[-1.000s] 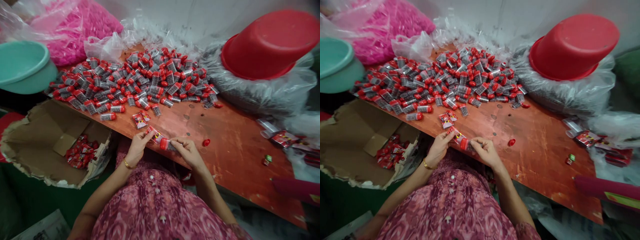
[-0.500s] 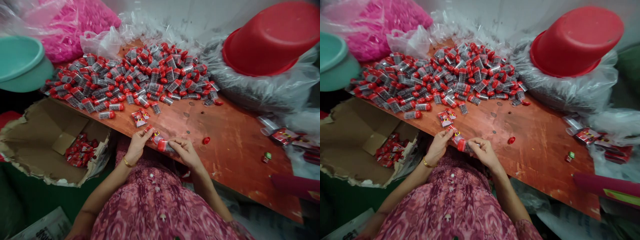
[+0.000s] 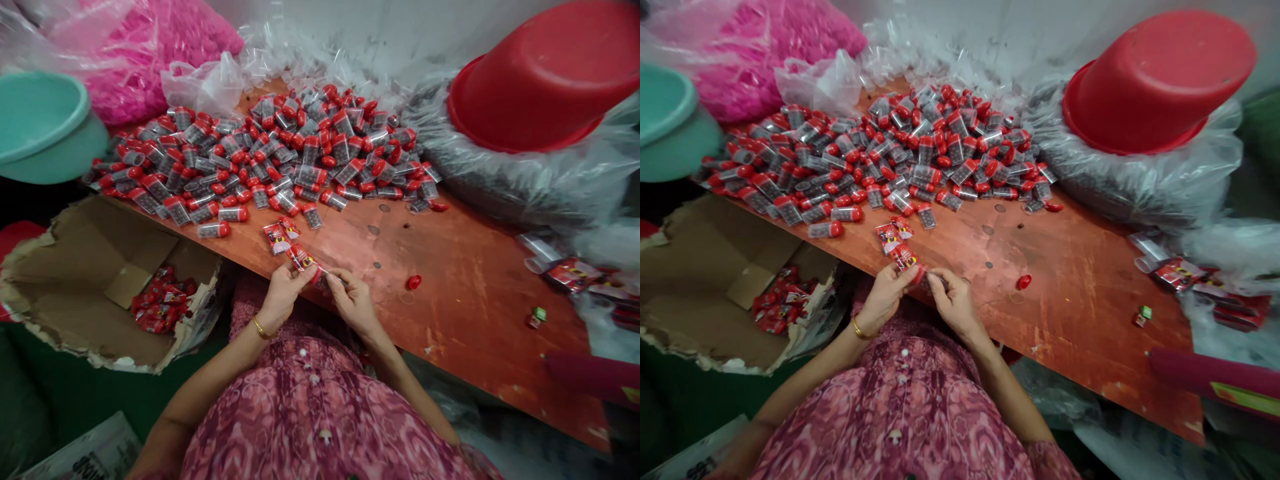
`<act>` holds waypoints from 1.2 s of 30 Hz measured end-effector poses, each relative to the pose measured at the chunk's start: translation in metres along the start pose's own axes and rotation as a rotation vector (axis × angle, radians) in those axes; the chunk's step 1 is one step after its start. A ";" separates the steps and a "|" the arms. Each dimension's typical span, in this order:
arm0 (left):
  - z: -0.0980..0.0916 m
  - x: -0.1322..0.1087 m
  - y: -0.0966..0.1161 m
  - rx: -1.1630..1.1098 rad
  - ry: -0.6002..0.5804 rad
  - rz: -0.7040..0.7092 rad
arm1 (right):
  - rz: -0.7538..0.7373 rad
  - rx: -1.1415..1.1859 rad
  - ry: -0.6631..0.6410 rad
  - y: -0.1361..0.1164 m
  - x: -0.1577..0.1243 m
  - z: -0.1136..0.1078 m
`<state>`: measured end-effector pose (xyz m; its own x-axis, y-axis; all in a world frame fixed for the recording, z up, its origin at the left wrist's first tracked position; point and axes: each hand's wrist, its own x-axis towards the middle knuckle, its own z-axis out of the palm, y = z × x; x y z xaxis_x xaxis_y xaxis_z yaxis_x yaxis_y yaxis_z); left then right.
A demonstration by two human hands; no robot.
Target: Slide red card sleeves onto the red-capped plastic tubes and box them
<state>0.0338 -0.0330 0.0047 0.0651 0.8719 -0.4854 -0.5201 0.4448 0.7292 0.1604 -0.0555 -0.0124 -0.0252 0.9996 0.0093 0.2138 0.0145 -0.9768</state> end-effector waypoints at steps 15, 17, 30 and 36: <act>-0.010 0.008 -0.018 0.018 -0.125 0.062 | 0.192 0.249 0.013 -0.002 0.003 0.035; -0.010 0.008 -0.017 0.040 -0.148 0.126 | 0.148 0.198 0.072 -0.001 0.004 0.037; -0.012 0.011 0.007 0.004 -0.095 0.123 | 0.203 0.417 -0.248 -0.004 0.006 0.020; -0.012 0.005 0.000 -0.056 -0.160 0.029 | 0.102 0.189 0.004 0.012 0.013 0.030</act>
<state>0.0240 -0.0307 -0.0030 0.1818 0.9076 -0.3784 -0.5697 0.4109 0.7117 0.1338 -0.0431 -0.0306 -0.0085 0.9958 -0.0913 0.0284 -0.0911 -0.9954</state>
